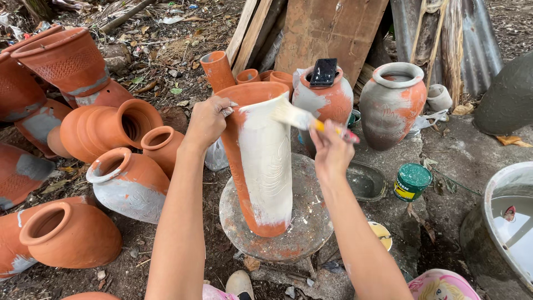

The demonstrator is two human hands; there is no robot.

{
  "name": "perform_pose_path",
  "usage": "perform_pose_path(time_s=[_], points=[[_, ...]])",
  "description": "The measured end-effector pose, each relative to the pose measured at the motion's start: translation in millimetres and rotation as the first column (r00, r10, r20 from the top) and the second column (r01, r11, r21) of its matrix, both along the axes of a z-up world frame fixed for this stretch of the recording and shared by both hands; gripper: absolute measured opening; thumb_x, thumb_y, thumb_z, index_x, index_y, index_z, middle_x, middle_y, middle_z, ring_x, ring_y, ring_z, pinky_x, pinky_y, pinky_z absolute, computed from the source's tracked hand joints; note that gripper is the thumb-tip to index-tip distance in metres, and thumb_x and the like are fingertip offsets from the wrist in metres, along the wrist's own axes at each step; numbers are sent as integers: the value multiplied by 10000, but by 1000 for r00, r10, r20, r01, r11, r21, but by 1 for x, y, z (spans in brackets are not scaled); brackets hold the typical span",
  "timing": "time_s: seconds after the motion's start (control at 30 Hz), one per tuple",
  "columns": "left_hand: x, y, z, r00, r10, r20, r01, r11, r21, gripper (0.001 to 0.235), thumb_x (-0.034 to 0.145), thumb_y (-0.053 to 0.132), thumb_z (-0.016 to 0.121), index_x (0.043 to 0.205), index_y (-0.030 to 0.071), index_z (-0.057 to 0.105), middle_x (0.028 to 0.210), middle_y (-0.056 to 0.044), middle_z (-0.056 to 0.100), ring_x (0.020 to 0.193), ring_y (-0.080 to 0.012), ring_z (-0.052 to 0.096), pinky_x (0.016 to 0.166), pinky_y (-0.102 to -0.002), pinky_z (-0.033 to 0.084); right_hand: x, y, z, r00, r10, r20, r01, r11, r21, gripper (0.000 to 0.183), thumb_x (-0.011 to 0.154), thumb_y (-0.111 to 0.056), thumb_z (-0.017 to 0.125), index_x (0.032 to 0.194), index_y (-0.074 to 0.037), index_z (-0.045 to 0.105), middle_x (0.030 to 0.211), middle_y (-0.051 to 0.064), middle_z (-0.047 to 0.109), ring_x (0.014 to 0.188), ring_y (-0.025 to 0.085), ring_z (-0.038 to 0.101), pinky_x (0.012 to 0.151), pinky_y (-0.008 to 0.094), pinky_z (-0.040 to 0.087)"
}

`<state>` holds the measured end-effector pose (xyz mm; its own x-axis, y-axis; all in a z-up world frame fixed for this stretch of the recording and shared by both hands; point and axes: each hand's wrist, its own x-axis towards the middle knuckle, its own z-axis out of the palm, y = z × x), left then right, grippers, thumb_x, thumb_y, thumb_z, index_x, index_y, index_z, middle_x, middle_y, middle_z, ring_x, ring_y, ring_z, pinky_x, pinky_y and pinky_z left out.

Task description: The person paints a white decorative layer onto a tall orange clay pot using a paintbrush while sitting outdoors surrounded by other pottery pieces.

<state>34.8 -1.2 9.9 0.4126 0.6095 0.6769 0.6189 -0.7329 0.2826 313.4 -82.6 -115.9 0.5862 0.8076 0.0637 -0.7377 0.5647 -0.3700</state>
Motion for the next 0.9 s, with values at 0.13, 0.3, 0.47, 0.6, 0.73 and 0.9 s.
perform_pose_path(time_s=[0.13, 0.3, 0.47, 0.6, 0.73, 0.9], points=[[-7, 1, 0, 1000, -2, 16, 2, 1000, -10, 254, 840, -56, 599, 1020, 47, 746, 1014, -205, 720, 937, -414, 677, 801, -448, 527, 19, -15, -96, 987, 154, -40, -157, 913, -377, 162, 889, -2, 703, 1006, 19, 593, 1030, 118, 685, 931, 288, 767, 842, 415, 634], [-10, -1, 0, 998, -5, 60, 5, 1000, -5, 242, 857, -61, 621, 1040, 33, 748, 1022, -202, 727, 924, -405, 687, 800, -435, 532, 25, -16, -36, 898, 12, 440, 149, 932, -329, 221, 855, 4, 742, 1013, -23, 588, 993, 69, 640, 848, 211, 731, 712, 389, 698], [-5, -3, 1, 997, 38, 63, -37, 999, -24, 257, 857, -63, 629, 1047, 44, 764, 1004, -204, 729, 898, -402, 691, 787, -438, 534, 0, -1, 61, 938, -174, 301, 155, 984, 86, 220, 880, -2, 754, 1049, -15, 614, 982, 132, 680, 819, 253, 721, 721, 381, 664], [-5, -2, 1, 996, 56, 71, -56, 998, -3, 253, 866, -63, 627, 1055, 38, 762, 1007, -215, 724, 908, -410, 692, 792, -448, 533, -18, -34, -32, 956, -98, 278, 136, 983, -120, 240, 838, -39, 785, 995, -45, 603, 1030, 69, 638, 888, 233, 716, 762, 429, 679], [-8, 0, 2, 995, 73, 72, -74, 997, 8, 249, 874, -70, 620, 1052, 30, 761, 1011, -218, 721, 920, -422, 684, 805, -456, 532, -21, -109, -163, 975, 51, 216, 78, 831, -550, 258, 809, 29, 710, 1002, -20, 545, 1043, 147, 646, 910, 289, 727, 767, 419, 681], [-7, -3, 0, 994, 47, 96, -47, 999, 1, 228, 879, -59, 633, 1047, 32, 758, 1025, -207, 728, 931, -411, 688, 799, -450, 532, -18, -85, -112, 898, 42, 439, 205, 842, -499, 293, 795, -31, 749, 1052, -37, 608, 1020, 71, 633, 899, 201, 689, 698, 389, 654]])
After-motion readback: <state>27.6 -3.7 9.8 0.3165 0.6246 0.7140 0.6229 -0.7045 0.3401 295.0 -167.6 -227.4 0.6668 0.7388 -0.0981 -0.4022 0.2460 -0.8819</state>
